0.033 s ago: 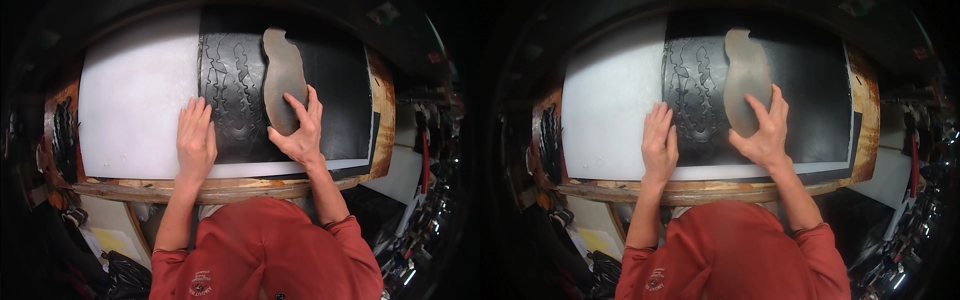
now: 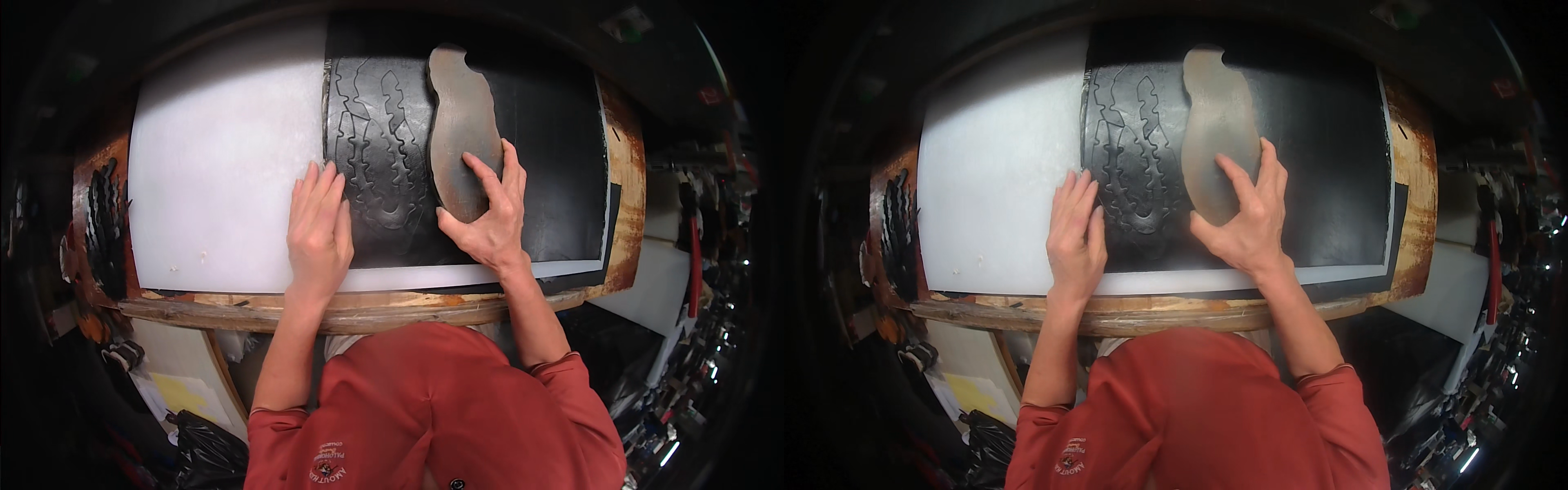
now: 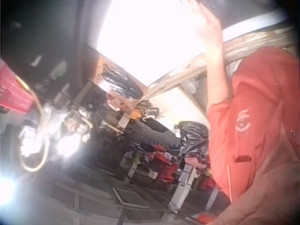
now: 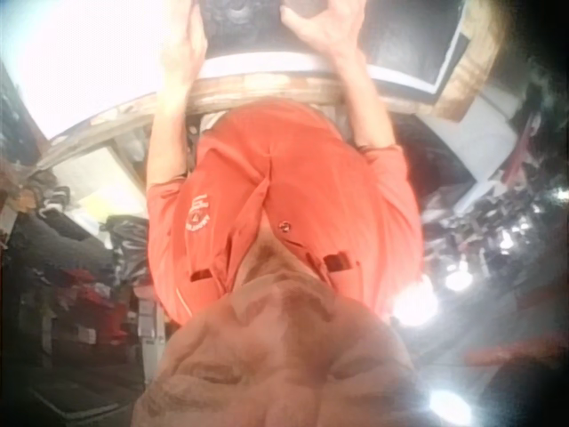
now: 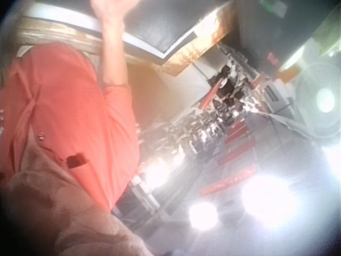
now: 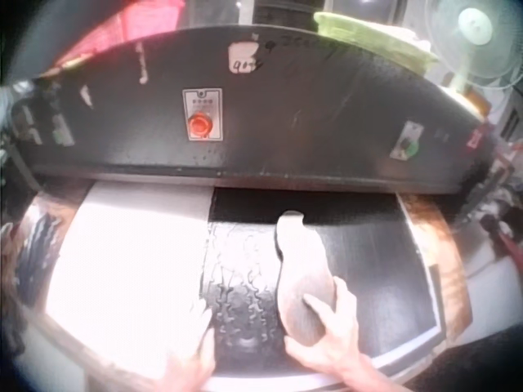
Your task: The person removes jagged cutouts from a rubber sheet, then feeds the sheet through a roller machine to emboss a pattern. They repeat this process with another sheet, removing the cutouts afterward.
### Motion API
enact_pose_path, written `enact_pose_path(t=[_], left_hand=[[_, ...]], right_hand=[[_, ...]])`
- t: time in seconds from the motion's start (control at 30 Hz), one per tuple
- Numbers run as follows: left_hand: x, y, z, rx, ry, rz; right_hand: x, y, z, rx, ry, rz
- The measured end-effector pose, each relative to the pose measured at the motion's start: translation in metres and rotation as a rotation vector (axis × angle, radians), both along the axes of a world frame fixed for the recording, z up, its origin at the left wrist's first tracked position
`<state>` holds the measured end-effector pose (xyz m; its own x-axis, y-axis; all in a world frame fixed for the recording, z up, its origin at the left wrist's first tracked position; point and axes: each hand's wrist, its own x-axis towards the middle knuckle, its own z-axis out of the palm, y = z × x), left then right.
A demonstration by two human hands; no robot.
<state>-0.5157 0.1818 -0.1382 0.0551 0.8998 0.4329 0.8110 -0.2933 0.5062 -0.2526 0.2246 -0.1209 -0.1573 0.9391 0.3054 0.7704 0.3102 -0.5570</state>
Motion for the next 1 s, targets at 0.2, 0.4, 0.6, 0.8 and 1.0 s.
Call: enact_pose_path(t=[0.2, 0.4, 0.6, 0.8, 1.0], left_hand=[[0.012, -0.071, 0.020, -0.001, -0.289, -0.107], [0.047, -0.116, -0.001, 0.013, -0.122, -0.179], [0.025, -0.111, -0.016, 0.113, -0.012, -0.140], [0.003, -0.076, -0.024, 0.178, 0.003, -0.025], [0.017, -0.012, -0.009, 0.179, 0.005, 0.016]], right_hand=[[0.007, 0.001, -0.002, 0.032, 0.026, 0.041], [0.008, 0.004, -0.003, 0.020, -0.008, 0.052], [0.050, 0.011, 0.045, 0.308, 0.383, -0.075], [0.107, 0.056, 0.093, 0.565, 0.265, -0.210], [0.118, 0.004, 0.019, 0.307, 0.402, -0.264]])
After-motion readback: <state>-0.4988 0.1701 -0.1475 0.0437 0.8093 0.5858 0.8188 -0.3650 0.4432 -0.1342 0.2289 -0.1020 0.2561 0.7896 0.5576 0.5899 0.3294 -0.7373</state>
